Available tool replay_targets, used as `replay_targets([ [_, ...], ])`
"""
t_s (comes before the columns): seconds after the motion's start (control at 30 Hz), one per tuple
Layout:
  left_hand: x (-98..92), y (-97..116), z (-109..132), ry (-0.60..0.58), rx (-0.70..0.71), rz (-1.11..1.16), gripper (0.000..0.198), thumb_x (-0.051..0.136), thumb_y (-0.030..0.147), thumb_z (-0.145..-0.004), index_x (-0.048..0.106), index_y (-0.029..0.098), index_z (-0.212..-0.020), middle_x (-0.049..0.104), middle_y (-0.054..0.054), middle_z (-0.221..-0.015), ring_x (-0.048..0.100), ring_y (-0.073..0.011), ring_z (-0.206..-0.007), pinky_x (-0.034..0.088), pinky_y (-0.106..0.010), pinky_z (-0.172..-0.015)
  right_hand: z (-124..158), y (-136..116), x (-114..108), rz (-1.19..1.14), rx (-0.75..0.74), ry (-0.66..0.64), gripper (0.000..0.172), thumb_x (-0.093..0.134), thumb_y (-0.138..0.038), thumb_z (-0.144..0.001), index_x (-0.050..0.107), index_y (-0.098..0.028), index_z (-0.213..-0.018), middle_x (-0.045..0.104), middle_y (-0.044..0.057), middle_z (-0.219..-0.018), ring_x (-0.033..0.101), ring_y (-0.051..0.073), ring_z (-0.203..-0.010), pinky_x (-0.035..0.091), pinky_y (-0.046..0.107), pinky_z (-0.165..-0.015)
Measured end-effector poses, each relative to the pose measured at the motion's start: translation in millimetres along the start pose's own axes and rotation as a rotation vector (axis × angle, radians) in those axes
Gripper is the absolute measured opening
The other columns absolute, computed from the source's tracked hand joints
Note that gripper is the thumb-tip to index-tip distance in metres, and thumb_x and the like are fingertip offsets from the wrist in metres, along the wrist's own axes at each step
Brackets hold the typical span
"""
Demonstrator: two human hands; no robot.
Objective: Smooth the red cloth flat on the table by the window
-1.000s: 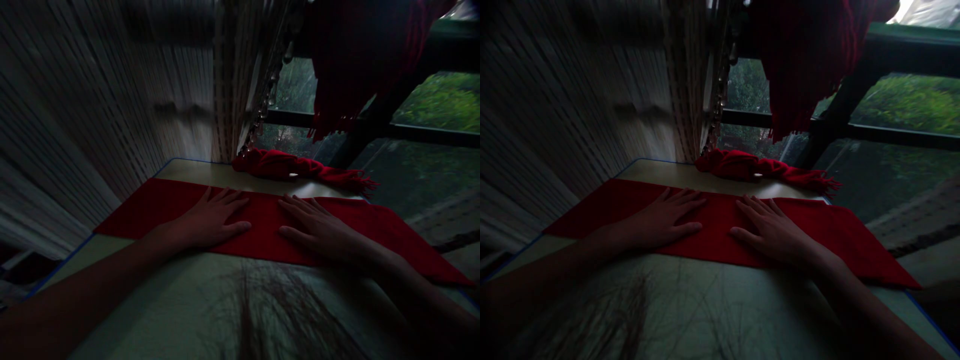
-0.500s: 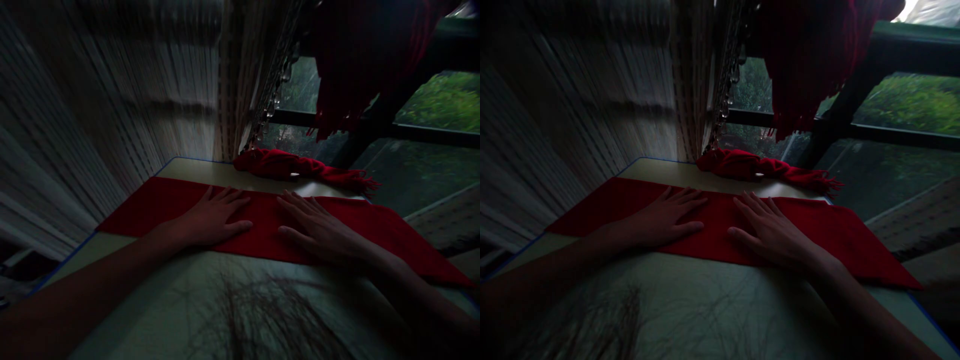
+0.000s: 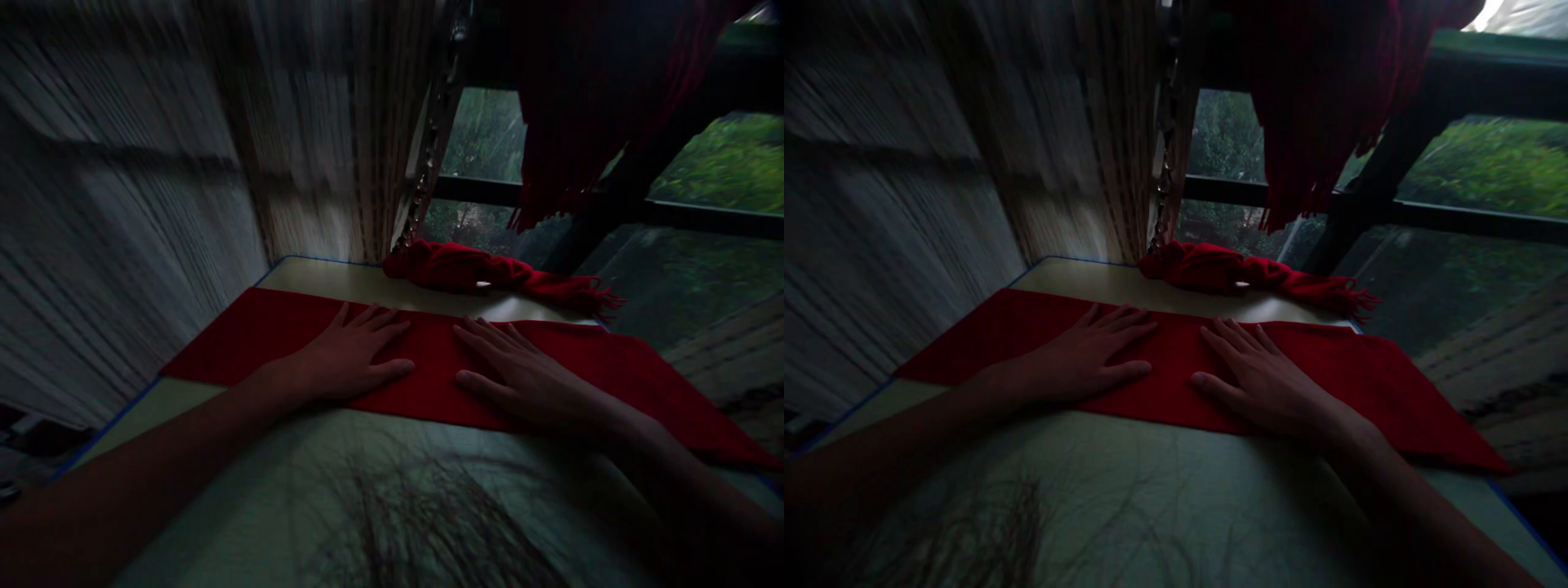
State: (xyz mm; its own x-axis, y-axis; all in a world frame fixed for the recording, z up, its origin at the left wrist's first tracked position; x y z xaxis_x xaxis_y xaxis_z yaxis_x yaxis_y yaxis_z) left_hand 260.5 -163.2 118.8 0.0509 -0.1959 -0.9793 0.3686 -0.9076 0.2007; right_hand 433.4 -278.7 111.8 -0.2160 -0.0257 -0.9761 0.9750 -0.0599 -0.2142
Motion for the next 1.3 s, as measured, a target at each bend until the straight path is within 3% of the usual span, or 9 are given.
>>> replay_targets([
  [0.3, -0.7, 0.8, 0.1, 0.002, 0.006, 0.001, 0.078, 0.032, 0.076, -0.102, 0.028, 0.029, -0.164, 0.017, -0.005, -0.173, 0.011, -0.0301, -0.161, 0.001, -0.061, -0.127, -3.3, -3.2, -2.8, 0.0, -0.019, 0.091, 0.085, 0.031, -0.076, -0.099, 0.026, -0.024, -0.166, 0.016, 0.009, -0.174, 0.01, 0.031, -0.159, 0.012, 0.058, -0.128],
  [0.47, 0.3, -0.4, -0.1, 0.014, 0.009, 0.008, 0.079, 0.032, 0.077, -0.101, 0.028, 0.03, -0.164, 0.018, -0.004, -0.173, 0.011, -0.0302, -0.161, 0.001, -0.061, -0.127, -5.7, -1.0, 5.8, 0.003, -0.013, 0.026, 0.086, 0.032, -0.078, -0.099, 0.03, -0.024, -0.165, 0.022, 0.01, -0.172, 0.013, 0.032, -0.159, 0.014, 0.058, -0.128],
  [0.7, 0.9, 0.0, -0.7, 0.007, 0.01, 0.008, 0.077, 0.033, 0.075, -0.102, 0.028, 0.03, -0.164, 0.019, -0.004, -0.173, 0.01, -0.0306, -0.161, 0.001, -0.061, -0.127, -4.4, 0.4, 4.9, 0.024, -0.005, 0.03, 0.088, 0.032, -0.078, -0.098, 0.032, -0.02, -0.164, 0.026, 0.011, -0.172, 0.016, 0.033, -0.158, 0.016, 0.056, -0.128],
  [0.87, 1.1, -0.1, -1.0, 0.016, 0.014, 0.005, 0.077, 0.033, 0.075, -0.102, 0.03, 0.029, -0.164, 0.019, -0.005, -0.173, 0.011, -0.0307, -0.161, 0.002, -0.061, -0.127, -5.1, -0.7, -2.3, 0.022, 0.008, 0.106, 0.082, 0.027, -0.074, -0.101, 0.031, -0.023, -0.165, 0.019, 0.009, -0.174, 0.011, 0.033, -0.159, 0.013, 0.058, -0.128],
  [1.03, -0.2, 1.0, -0.5, 0.011, 0.01, 0.008, 0.077, 0.034, 0.074, -0.102, 0.029, 0.029, -0.164, 0.02, -0.005, -0.173, 0.012, -0.0299, -0.161, 0.002, -0.062, -0.127, -7.3, 2.0, 2.2, 0.018, 0.015, 0.054, 0.085, 0.027, -0.074, -0.101, 0.034, -0.017, -0.163, 0.026, 0.013, -0.171, 0.019, 0.033, -0.158, 0.017, 0.058, -0.128],
  [1.3, -0.1, 1.0, -0.8, 0.0, 0.002, 0.015, 0.078, 0.033, 0.075, -0.102, 0.029, 0.029, -0.164, 0.019, -0.004, -0.173, 0.011, -0.03, -0.161, 0.001, -0.062, -0.127, -7.0, 2.6, 1.3, 0.009, 0.009, 0.068, 0.084, 0.028, -0.075, -0.101, 0.034, -0.02, -0.164, 0.029, 0.01, -0.171, 0.02, 0.033, -0.158, 0.017, 0.056, -0.128],
])
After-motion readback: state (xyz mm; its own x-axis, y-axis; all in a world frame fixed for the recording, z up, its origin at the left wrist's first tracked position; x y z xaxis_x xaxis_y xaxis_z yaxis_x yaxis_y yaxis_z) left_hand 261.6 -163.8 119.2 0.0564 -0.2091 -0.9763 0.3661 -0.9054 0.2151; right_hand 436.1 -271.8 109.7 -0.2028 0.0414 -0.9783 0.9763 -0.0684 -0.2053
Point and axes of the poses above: each hand's wrist, its own z-axis away from the middle knuckle, its own x-axis out of the palm, y = z × x, the point moved 8 cm from there along -z, towards the middle knuckle
